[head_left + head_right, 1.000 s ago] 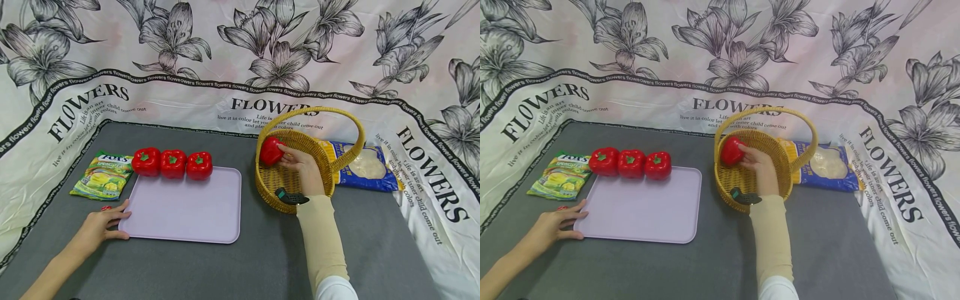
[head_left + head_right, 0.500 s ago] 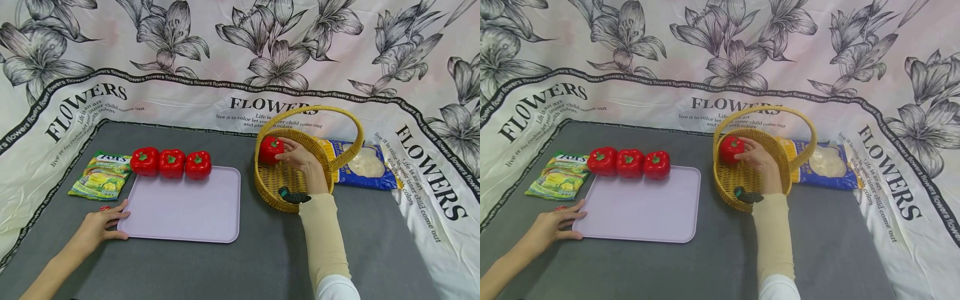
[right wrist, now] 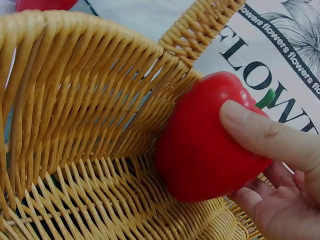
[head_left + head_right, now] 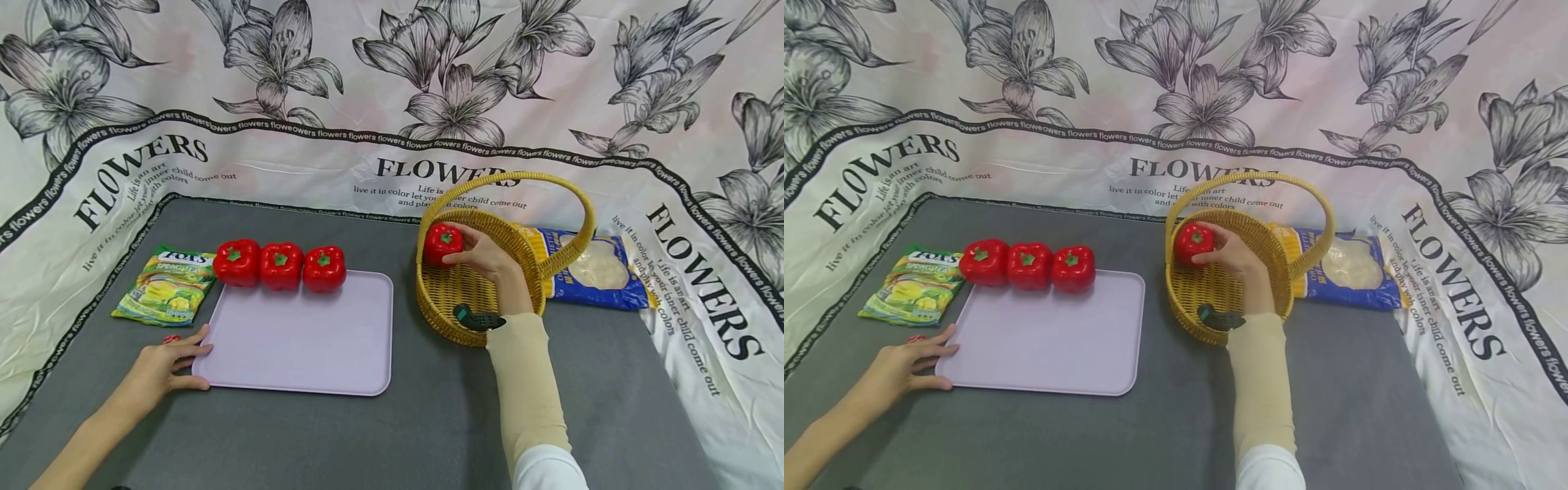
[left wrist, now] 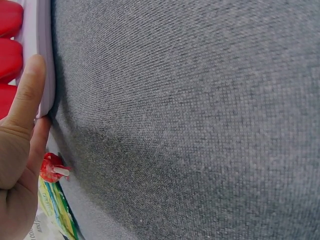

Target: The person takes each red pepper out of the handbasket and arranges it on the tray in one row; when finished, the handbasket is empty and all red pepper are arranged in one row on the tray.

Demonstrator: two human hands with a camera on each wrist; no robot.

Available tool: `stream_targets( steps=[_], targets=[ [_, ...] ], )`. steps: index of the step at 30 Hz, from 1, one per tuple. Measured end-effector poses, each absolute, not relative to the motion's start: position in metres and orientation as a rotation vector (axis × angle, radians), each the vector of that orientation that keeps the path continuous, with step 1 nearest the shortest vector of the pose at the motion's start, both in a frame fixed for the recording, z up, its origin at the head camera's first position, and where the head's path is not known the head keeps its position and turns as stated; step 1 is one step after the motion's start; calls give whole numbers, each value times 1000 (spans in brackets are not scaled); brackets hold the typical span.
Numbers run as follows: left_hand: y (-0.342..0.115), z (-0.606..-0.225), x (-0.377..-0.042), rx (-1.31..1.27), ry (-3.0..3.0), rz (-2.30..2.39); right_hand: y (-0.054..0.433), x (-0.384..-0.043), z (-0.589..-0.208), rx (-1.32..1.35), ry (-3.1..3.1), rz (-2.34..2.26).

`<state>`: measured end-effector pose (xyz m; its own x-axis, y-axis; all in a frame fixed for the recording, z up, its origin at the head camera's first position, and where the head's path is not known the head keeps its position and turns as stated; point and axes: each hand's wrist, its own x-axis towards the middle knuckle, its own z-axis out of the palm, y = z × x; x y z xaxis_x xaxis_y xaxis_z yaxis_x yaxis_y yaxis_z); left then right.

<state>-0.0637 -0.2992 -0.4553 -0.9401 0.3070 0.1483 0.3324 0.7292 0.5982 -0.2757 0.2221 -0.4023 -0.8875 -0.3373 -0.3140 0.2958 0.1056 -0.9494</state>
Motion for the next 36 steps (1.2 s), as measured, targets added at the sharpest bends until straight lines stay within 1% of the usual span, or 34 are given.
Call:
stream_targets(
  steps=[12,21,28,36],
  targets=[
    [-298,-455,-63,-529,-2885,-994,229,-269,-393,-34,1778,-1835],
    [-296,-453,-63,-487,-2935,-981,234,-263,-380,-138,1732,-1856],
    [-298,-454,-62,-523,-2904,-990,237,-257,-372,-185,1718,-1847],
    [-298,-454,-63,-507,-2939,-980,243,-247,-366,-283,1707,-1868]
  ],
)
